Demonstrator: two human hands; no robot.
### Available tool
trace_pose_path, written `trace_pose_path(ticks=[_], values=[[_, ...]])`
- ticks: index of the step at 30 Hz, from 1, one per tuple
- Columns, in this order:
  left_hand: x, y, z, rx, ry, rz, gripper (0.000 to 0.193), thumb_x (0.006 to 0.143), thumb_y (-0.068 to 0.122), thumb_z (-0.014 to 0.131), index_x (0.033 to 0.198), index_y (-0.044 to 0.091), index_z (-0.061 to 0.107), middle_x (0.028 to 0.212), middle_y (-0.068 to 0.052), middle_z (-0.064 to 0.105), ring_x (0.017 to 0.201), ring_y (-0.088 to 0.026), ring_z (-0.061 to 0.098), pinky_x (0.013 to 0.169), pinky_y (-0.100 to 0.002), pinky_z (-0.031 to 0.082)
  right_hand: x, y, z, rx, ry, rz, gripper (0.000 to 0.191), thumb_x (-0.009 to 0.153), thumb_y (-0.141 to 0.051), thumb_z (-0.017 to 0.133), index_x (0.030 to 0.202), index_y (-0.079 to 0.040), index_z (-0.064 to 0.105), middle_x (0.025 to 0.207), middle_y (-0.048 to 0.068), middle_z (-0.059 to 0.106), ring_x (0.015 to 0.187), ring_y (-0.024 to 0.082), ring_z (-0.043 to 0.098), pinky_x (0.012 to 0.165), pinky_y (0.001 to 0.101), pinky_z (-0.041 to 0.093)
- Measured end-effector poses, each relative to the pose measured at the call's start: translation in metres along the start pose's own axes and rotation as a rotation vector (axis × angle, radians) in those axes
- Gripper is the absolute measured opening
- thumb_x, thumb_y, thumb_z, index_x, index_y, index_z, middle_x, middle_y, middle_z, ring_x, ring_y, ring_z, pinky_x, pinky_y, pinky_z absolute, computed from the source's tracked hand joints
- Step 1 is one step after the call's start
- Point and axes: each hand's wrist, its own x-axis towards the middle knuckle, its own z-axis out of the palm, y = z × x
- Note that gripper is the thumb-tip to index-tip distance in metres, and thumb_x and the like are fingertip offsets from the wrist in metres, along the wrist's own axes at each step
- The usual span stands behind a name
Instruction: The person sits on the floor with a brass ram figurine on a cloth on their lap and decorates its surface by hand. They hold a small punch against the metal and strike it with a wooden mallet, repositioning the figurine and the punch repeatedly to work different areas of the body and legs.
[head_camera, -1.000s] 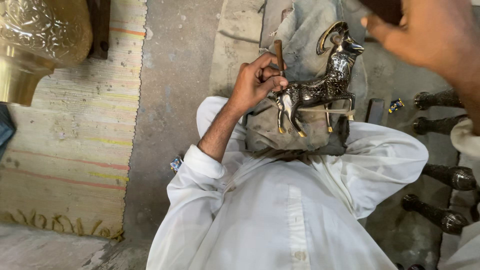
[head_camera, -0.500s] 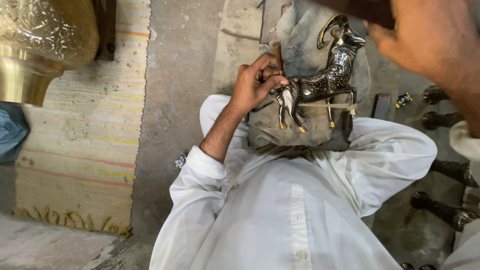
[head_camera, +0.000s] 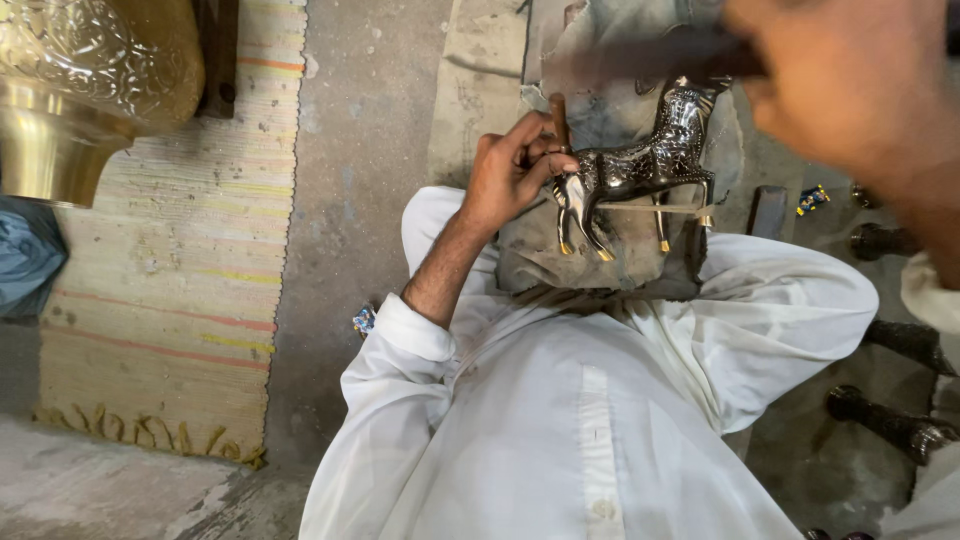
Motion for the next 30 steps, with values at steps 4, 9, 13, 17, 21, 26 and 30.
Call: trace_pose_path(ticks=[4, 9, 13, 17, 21, 26, 30], values=[[-0.002, 0.003, 0.000, -0.047, 0.010, 0.152, 0.028, 0.093, 0.017, 0.083, 0.112, 0.008, 0.065, 0.075, -0.001, 0.075, 0.068, -0.005, 0.071, 0.060, -0.027, 0.052, 0.007, -0.004, -0.015, 0.107, 0.097, 0.016, 0.033, 0.087, -0.020, 0.082, 0.115, -0.012, 0.068, 0.095, 0.005, 0.065, 0.089, 0.024, 0.064, 0.081, 0.0399, 0.045], [0.000, 0.008, -0.003, -0.011, -0.004, 0.009, 0.031, 0.090, 0.017, 0.085, 0.112, 0.008, 0.066, 0.059, -0.001, 0.063, 0.056, -0.006, 0.061, 0.057, -0.028, 0.047, 0.009, -0.010, -0.024, 0.023, 0.039, -0.001, 0.028, 0.083, -0.021, 0.083, 0.108, -0.015, 0.070, 0.083, 0.002, 0.064, 0.082, 0.023, 0.065, 0.079, 0.0414, 0.046], [-0.001, 0.011, 0.000, 0.043, 0.041, 0.004, 0.035, 0.087, 0.019, 0.087, 0.112, 0.008, 0.065, 0.062, -0.001, 0.066, 0.057, -0.006, 0.062, 0.054, -0.028, 0.048, 0.005, -0.010, -0.017, 0.036, 0.096, -0.018, 0.026, 0.082, -0.018, 0.077, 0.107, -0.015, 0.068, 0.084, 0.000, 0.063, 0.082, 0.022, 0.065, 0.079, 0.0392, 0.046], [-0.005, 0.010, 0.000, 0.006, 0.012, 0.120, 0.029, 0.092, 0.018, 0.082, 0.115, 0.009, 0.065, 0.073, 0.000, 0.075, 0.066, -0.006, 0.071, 0.061, -0.028, 0.053, 0.001, -0.008, -0.009, 0.124, 0.071, 0.072, 0.023, 0.086, -0.017, 0.074, 0.107, -0.012, 0.066, 0.086, 0.001, 0.063, 0.084, 0.022, 0.065, 0.078, 0.0386, 0.046], [-0.005, 0.009, 0.000, 0.034, 0.026, 0.086, 0.036, 0.090, 0.019, 0.084, 0.117, 0.007, 0.063, 0.081, -0.005, 0.077, 0.073, -0.011, 0.077, 0.064, -0.028, 0.057, 0.001, -0.008, -0.008, 0.133, 0.019, 0.055, 0.022, 0.088, -0.018, 0.079, 0.106, -0.011, 0.068, 0.084, 0.003, 0.066, 0.081, 0.024, 0.066, 0.074, 0.0400, 0.047], [-0.006, 0.008, 0.002, 0.069, 0.048, 0.042, 0.039, 0.088, 0.020, 0.085, 0.115, 0.005, 0.060, 0.089, -0.007, 0.079, 0.081, -0.013, 0.080, 0.067, -0.028, 0.061, 0.001, -0.012, -0.011, 0.113, 0.125, 0.050, 0.028, 0.084, -0.019, 0.081, 0.109, -0.011, 0.071, 0.086, 0.004, 0.065, 0.081, 0.023, 0.065, 0.078, 0.0393, 0.048], [-0.008, 0.009, 0.001, 0.058, -0.008, 0.130, 0.030, 0.093, 0.018, 0.082, 0.114, 0.008, 0.062, 0.091, -0.005, 0.081, 0.087, -0.013, 0.081, 0.071, -0.028, 0.062, -0.002, -0.013, -0.013, 0.152, 0.148, 0.036, 0.032, 0.087, -0.015, 0.079, 0.117, -0.011, 0.069, 0.093, 0.003, 0.066, 0.087, 0.023, 0.066, 0.081, 0.0387, 0.048]])
